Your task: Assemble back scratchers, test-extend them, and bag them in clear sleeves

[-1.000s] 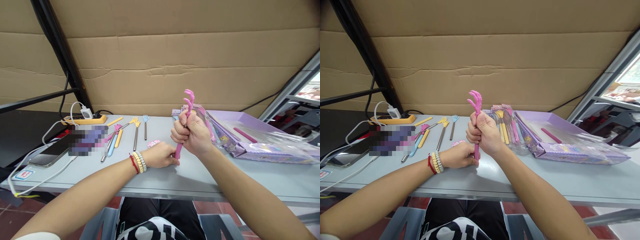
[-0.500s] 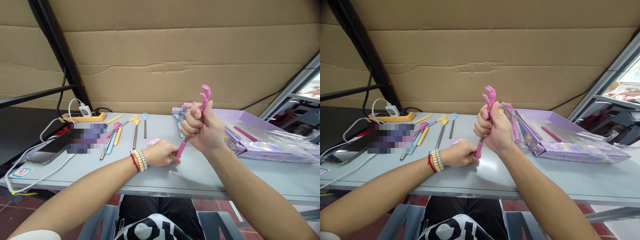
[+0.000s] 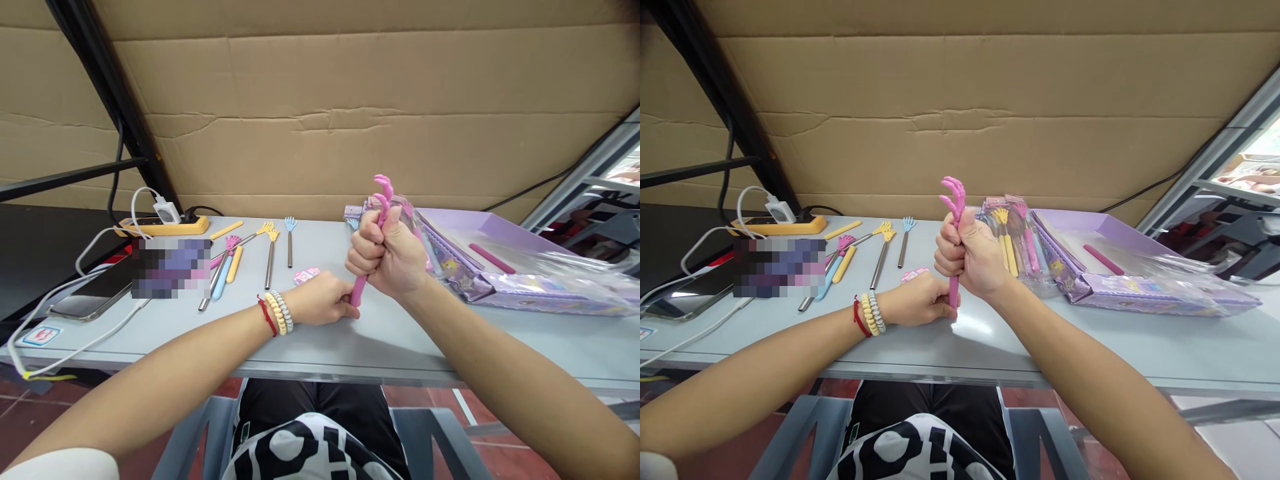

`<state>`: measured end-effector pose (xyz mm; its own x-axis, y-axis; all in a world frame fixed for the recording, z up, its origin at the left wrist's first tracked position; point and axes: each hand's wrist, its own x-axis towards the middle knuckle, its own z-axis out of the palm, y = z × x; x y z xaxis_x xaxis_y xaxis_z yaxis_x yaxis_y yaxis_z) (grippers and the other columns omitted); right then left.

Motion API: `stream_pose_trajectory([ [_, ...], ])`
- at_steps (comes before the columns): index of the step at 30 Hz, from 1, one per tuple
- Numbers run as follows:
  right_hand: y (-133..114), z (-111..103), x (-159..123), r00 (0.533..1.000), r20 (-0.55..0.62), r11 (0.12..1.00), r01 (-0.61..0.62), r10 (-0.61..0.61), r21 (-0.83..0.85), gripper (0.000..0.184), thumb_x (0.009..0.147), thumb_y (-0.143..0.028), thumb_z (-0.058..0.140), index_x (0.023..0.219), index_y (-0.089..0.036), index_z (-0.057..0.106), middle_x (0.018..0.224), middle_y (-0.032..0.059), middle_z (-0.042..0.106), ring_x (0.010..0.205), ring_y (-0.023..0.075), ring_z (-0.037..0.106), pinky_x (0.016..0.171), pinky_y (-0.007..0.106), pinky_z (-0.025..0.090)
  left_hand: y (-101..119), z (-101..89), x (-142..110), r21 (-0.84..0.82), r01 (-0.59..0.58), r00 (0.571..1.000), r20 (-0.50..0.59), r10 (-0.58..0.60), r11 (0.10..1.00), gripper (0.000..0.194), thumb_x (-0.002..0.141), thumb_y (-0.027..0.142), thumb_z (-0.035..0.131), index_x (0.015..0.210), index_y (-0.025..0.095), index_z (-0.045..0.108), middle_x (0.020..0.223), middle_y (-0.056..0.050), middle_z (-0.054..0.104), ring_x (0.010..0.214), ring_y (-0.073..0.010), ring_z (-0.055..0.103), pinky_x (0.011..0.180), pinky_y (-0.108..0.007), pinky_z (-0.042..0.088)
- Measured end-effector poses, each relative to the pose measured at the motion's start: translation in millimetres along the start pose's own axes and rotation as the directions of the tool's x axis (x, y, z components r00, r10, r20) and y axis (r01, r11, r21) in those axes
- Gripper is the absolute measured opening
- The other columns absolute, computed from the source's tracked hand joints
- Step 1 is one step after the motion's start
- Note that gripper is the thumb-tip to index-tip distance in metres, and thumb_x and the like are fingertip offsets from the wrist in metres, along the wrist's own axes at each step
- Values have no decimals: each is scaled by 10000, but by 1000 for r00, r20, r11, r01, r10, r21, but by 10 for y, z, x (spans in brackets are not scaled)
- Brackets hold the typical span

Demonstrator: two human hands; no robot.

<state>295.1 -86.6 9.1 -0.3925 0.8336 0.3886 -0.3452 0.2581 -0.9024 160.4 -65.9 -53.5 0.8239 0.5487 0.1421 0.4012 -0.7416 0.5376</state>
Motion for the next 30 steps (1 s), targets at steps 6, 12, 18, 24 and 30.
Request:
stream_pose_trajectory([
  [6, 49, 76, -2, 995, 70, 996, -69, 66, 48, 576, 770, -725, 481, 606, -219, 259, 467, -99, 152, 385, 38, 85, 354, 198, 127, -41, 62, 24, 74, -110, 993, -45, 114, 991, 116, 816, 231, 625, 743, 144, 602, 757, -39, 631, 719, -145, 546, 656, -255, 419],
  [12, 37, 30, -22, 997, 73, 993, -42, 34, 114, 568, 777, -676, 527, 604, -218, 238, 474, -106, 121, 379, 33, 53, 350, 188, 106, 19, 56, 32, 116, -49, 999, 4, 49, 992, 147, 840, 265, 592, 755, 146, 582, 767, -48, 618, 710, -151, 539, 653, -261, 432],
  [18, 36, 12, -27, 998, 63, 991, -15, 7, 130, 575, 783, -693, 499, 598, -216, 237, 474, -103, 128, 381, 34, 52, 350, 188, 110, 45, 38, 23, 107, -30, 1000, -4, 30, 994, 142, 837, 263, 591, 761, 144, 582, 805, -59, 627, 719, -152, 541, 663, -264, 429],
  [24, 17, -1, -27, 1000, 27, 996, -6, 3, 94, 558, 782, -674, 522, 588, -207, 287, 462, -103, 153, 365, 33, 91, 344, 186, 142, 65, 23, 27, 116, 10, 999, 37, -14, 993, 148, 840, 273, 576, 756, 151, 580, 708, -39, 604, 648, -147, 522, 602, -263, 392],
  [30, -16, -55, -42, 996, -42, 997, 78, -77, 27, 391, 795, -548, 607, 698, -183, 508, 494, -60, 414, 390, 71, 381, 404, 234, 359, 58, -7, 36, -4, -12, 996, 88, 12, 1000, 115, 844, 233, 545, 755, 163, 563, 696, -7, 589, 652, -131, 525, 622, -251, 396],
])
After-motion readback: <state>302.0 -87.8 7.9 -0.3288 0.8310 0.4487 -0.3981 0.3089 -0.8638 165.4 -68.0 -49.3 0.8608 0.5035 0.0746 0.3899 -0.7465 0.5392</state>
